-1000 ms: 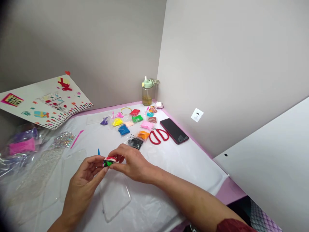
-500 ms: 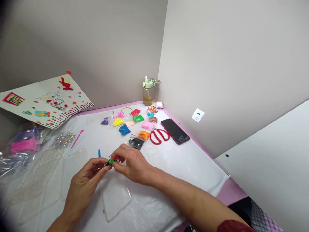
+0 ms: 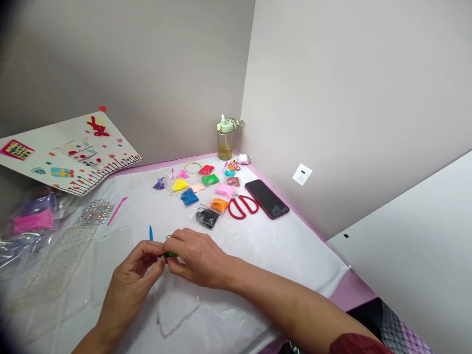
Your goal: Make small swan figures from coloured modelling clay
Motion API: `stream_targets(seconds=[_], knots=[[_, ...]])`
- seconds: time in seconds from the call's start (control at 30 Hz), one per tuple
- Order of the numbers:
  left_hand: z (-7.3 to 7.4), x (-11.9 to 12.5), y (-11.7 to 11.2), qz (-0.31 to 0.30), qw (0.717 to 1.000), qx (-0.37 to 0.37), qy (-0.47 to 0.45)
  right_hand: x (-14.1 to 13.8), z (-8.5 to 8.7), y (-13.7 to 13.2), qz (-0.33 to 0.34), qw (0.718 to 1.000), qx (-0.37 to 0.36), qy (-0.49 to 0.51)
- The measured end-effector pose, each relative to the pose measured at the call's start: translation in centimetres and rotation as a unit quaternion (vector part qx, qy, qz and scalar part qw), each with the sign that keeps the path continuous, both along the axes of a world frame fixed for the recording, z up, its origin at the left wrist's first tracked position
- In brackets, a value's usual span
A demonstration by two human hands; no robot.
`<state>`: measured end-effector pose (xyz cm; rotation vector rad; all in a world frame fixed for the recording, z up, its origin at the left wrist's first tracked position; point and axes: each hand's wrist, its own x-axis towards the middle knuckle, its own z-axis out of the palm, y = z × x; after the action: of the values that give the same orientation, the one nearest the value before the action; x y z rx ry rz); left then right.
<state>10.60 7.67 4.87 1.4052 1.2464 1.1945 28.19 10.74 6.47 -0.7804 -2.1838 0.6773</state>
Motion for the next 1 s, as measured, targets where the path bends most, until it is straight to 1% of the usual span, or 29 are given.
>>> stream_targets(seconds=[0.03,0.07,0.1,0.13,0.17,0.2,0.23,0.27,0.3,0.37,0.43,0.5,0.57,0.67,0.73,0.87,0.93,1.0], knots=[[0.1,0.0,0.0,-0.007,1.0,-0.01,-0.025,-0.2,0.1,-0.1,-0.008,0.998,-0.048,0.033],[0.2,0.0,0.0,-0.012,0.998,-0.026,-0.057,-0.3,0.2,-0.1,-0.013,0.989,-0.12,0.08],[0.3,0.0,0.0,-0.014,0.994,-0.048,-0.094,-0.5,0.4,0.0,-0.013,0.969,-0.207,0.135],[0.5,0.0,0.0,-0.013,0.989,-0.072,-0.132,-0.6,0.5,0.1,-0.007,0.936,-0.297,0.189],[0.7,0.0,0.0,-0.011,0.982,-0.093,-0.166,-0.7,0.7,0.3,0.001,0.897,-0.375,0.234],[0.8,0.0,0.0,-0.006,0.975,-0.109,-0.192,-0.8,0.7,0.5,0.008,0.859,-0.434,0.27],[0.9,0.0,0.0,0.0,0.971,-0.12,-0.209,-0.8,0.7,0.7,0.01,0.829,-0.473,0.298],[0.9,0.0,0.0,0.007,0.969,-0.124,-0.215,-0.8,0.7,0.9,0.009,0.807,-0.498,0.319],[0.8,0.0,0.0,0.015,0.97,-0.122,-0.208,-0.8,0.6,1.1,0.009,0.79,-0.515,0.334],[0.7,0.0,0.0,0.033,0.982,-0.104,-0.156,-0.6,0.3,1.4,0.017,0.769,-0.536,0.348],[0.5,0.0,-0.1,0.036,0.993,-0.067,-0.088,-0.3,0.2,1.6,0.024,0.765,-0.543,0.346],[0.5,0.0,-0.2,0.031,0.999,-0.028,-0.033,-0.2,0.2,1.6,0.025,0.772,-0.541,0.334],[0.7,0.0,-0.3,0.041,0.999,-0.006,0.011,-0.1,0.2,1.5,0.028,0.791,-0.525,0.312],[1.0,0.0,-0.3,0.066,0.996,0.004,0.065,0.0,0.4,1.3,0.043,0.838,-0.473,0.269],[1.2,0.0,-0.3,0.063,0.994,0.015,0.084,0.1,0.4,1.2,0.054,0.854,-0.451,0.254],[1.1,0.0,-0.4,0.062,0.991,0.046,0.105,0.1,0.5,1.1,0.07,0.857,-0.447,0.247],[0.8,-0.2,-0.4,0.046,0.994,0.015,0.094,-0.1,0.6,1.1,0.067,0.851,-0.458,0.247],[0.6,-0.3,-0.3,0.003,0.998,-0.047,0.036,-0.2,0.7,1.1,0.073,0.835,-0.485,0.25]])
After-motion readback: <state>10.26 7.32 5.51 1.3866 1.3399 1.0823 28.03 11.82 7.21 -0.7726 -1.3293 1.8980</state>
